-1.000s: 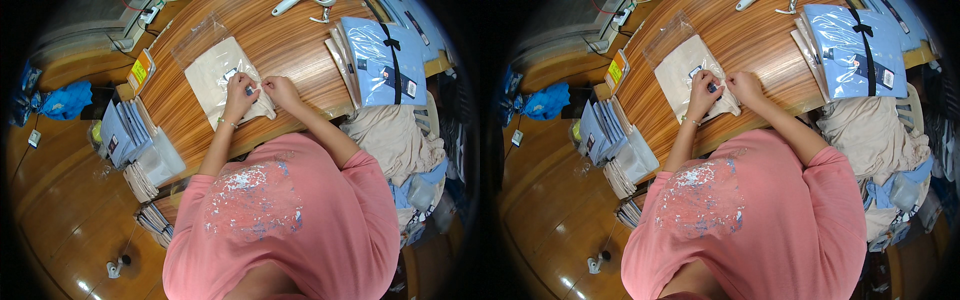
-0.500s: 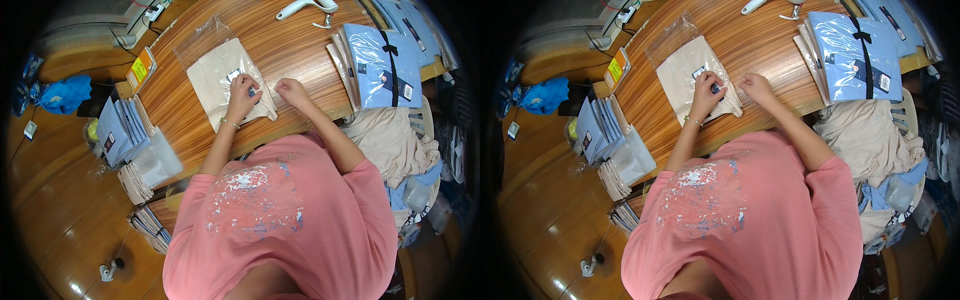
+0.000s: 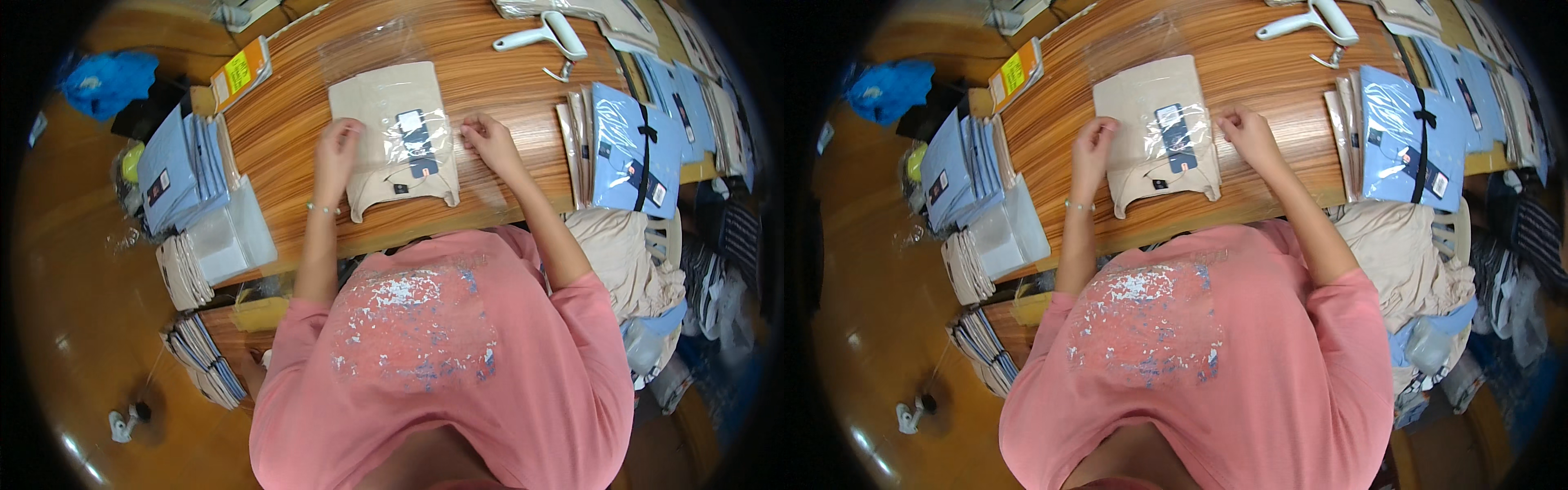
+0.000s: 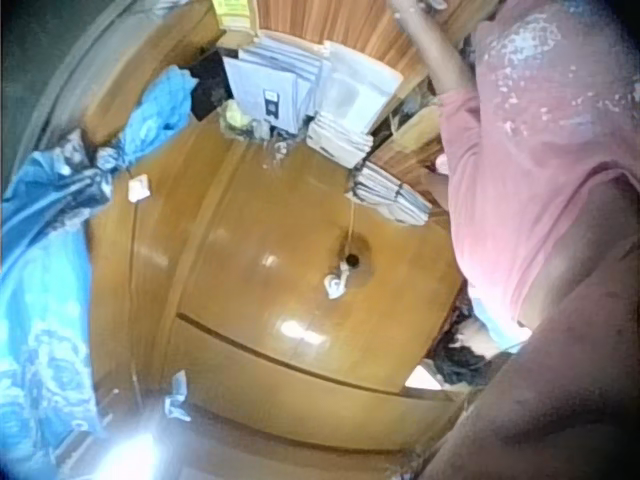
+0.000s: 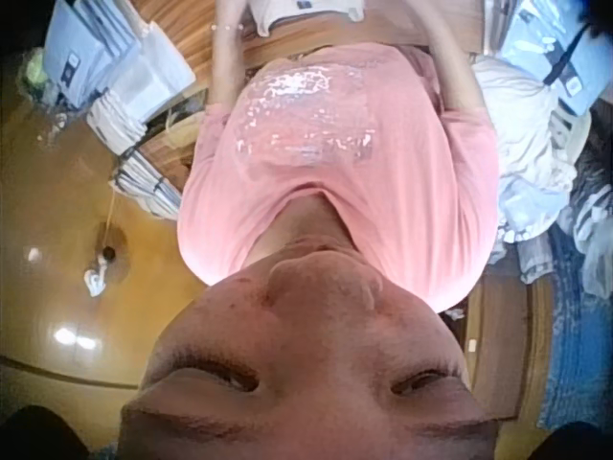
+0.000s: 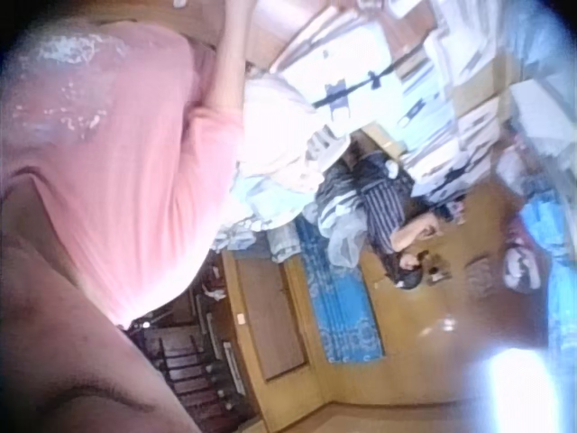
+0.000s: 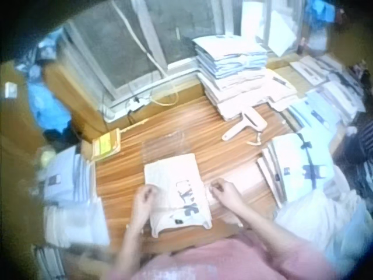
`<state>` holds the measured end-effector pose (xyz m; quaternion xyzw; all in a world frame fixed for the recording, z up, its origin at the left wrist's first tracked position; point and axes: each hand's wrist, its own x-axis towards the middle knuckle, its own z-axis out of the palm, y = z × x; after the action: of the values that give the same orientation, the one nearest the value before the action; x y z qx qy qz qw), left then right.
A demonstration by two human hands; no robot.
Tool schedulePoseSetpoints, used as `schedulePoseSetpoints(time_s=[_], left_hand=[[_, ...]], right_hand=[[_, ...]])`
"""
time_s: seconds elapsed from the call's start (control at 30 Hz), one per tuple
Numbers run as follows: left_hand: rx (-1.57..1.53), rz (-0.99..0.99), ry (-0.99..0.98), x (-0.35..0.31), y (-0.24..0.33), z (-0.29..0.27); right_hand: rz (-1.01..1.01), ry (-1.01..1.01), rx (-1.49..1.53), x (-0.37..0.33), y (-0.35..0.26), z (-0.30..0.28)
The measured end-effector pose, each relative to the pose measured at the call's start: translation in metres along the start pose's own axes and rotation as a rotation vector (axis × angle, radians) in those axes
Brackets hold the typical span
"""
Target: The person packs a folded tan shirt into a plastic bag, seals it by hand, and then picks up another tan garment from a pile and places it on the table to begin folding it over a cardboard insert.
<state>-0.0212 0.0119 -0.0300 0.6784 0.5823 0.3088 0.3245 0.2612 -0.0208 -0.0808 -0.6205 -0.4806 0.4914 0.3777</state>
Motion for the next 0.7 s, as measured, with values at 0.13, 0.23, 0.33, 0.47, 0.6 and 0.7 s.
schedulePoseSetpoints(time_s=[0.13, 0.23, 0.33, 0.47, 0.6, 0.7], left_hand=[[-0.074, -0.356, 0.050, -0.003, -0.073, -0.015], [-0.448, -0.623, -0.275, -0.020, -0.072, -0.019], [-0.503, -0.651, -0.369, -0.059, -0.079, -0.016], [-0.754, -0.711, -0.256, -0.115, -0.058, -0.001], [-0.795, -0.752, -0.338, -0.150, -0.055, 0.006], [-0.842, -0.759, -0.391, -0.172, -0.064, 0.007]], right_hand=[[0.265, -0.196, 0.104, 0.017, -0.013, 0.037], [0.147, -0.169, 0.056, 0.015, 0.007, 0.037], [0.294, -0.277, 0.201, -0.014, 0.006, 0.022], [0.423, -0.348, 0.449, -0.049, 0.020, 0.009], [0.456, -0.367, 0.387, -0.080, 0.046, 0.001], [0.464, -0.464, 0.353, -0.094, 0.042, -0.006]])
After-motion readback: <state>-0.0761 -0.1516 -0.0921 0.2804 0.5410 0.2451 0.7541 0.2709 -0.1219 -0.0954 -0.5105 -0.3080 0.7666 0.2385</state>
